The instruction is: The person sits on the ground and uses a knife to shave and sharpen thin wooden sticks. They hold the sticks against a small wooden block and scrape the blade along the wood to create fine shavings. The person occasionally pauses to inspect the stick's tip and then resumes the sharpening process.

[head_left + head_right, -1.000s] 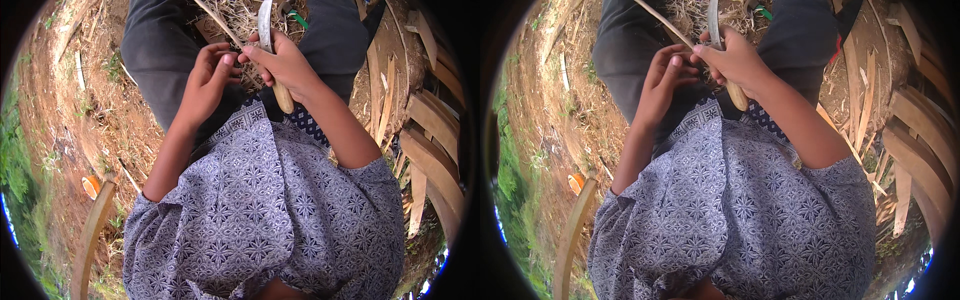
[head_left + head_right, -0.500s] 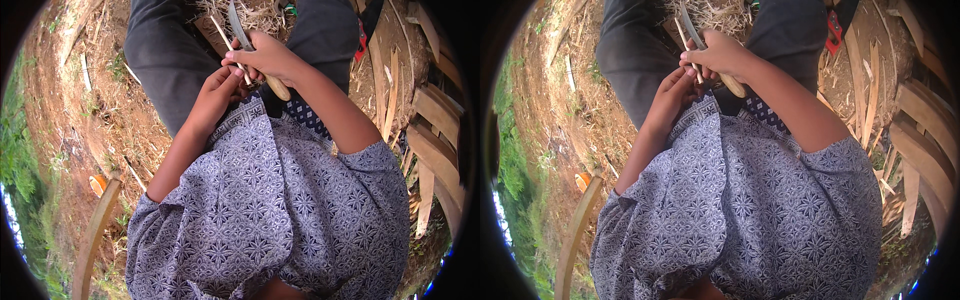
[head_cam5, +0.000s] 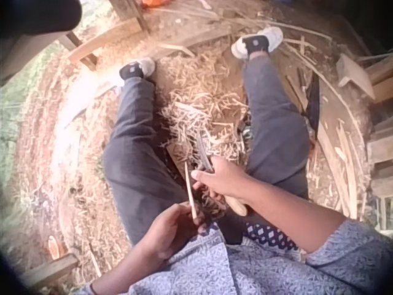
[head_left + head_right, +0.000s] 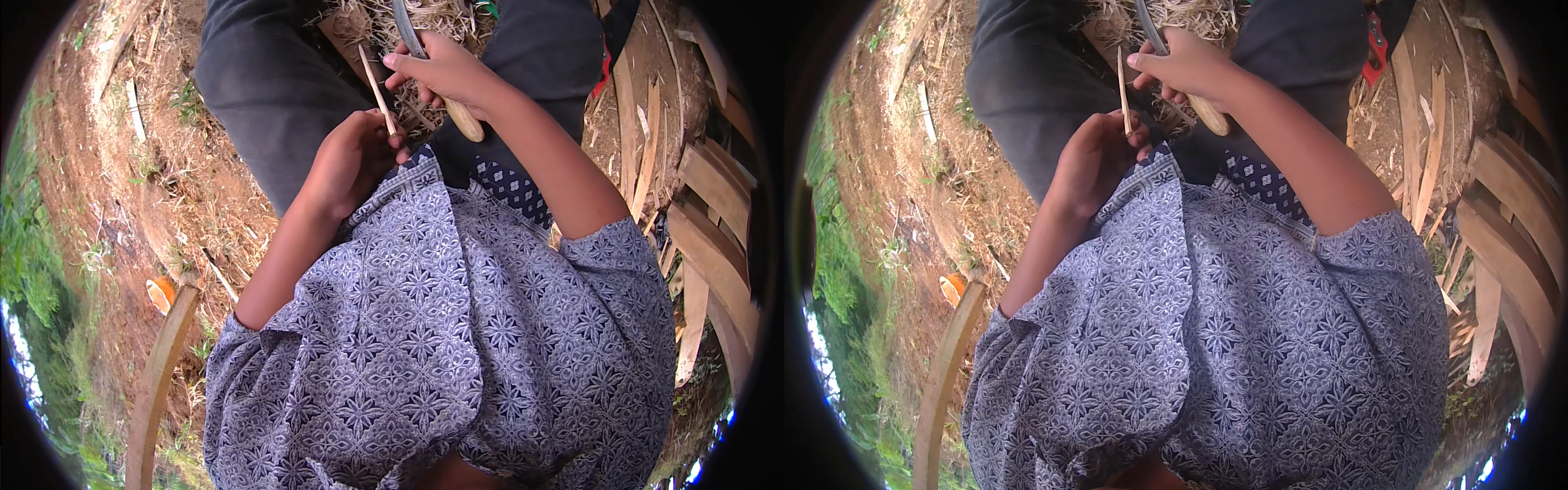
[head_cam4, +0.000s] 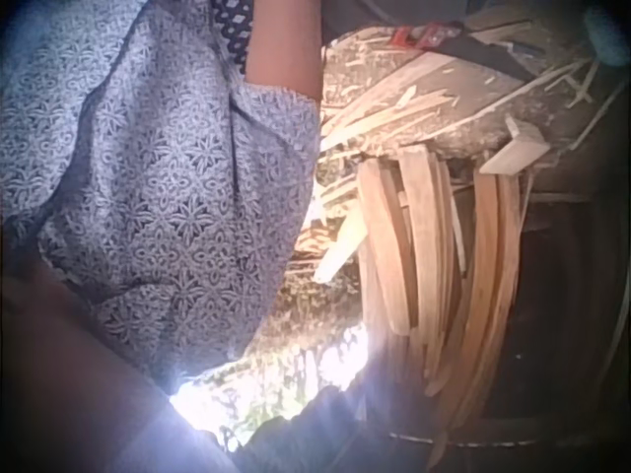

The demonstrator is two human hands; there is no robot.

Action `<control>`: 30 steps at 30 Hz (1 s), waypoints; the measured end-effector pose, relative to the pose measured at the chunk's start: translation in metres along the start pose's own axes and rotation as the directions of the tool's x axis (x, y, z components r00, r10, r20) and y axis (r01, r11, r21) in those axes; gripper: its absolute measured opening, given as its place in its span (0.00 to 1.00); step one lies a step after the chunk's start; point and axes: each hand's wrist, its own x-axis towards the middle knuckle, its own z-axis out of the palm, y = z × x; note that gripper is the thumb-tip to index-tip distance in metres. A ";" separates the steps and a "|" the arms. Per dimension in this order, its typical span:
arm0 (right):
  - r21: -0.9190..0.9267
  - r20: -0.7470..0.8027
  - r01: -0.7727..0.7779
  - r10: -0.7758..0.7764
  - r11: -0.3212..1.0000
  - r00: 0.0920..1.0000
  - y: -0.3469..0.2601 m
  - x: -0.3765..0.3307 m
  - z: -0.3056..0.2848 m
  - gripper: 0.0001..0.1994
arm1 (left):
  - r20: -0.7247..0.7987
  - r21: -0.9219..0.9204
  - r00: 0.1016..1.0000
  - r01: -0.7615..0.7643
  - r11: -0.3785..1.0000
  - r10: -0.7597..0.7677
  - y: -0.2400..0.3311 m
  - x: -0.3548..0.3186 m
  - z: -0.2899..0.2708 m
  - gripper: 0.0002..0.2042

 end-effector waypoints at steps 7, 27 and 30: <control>-0.018 -0.018 -0.007 0.007 1.000 1.000 -0.006 0.007 0.012 0.22 | -0.020 -0.013 1.000 0.001 1.000 -0.002 0.002 -0.003 0.011 0.14; -0.398 -0.015 -0.061 0.060 0.915 0.998 -0.006 -0.002 -0.009 0.22 | -0.065 0.171 0.998 0.014 0.985 -0.003 0.008 -0.001 0.021 0.13; -0.528 0.080 -0.051 0.109 0.847 0.991 -0.016 -0.016 -0.020 0.21 | -0.055 0.144 0.998 0.022 0.989 -0.015 0.008 -0.001 0.019 0.13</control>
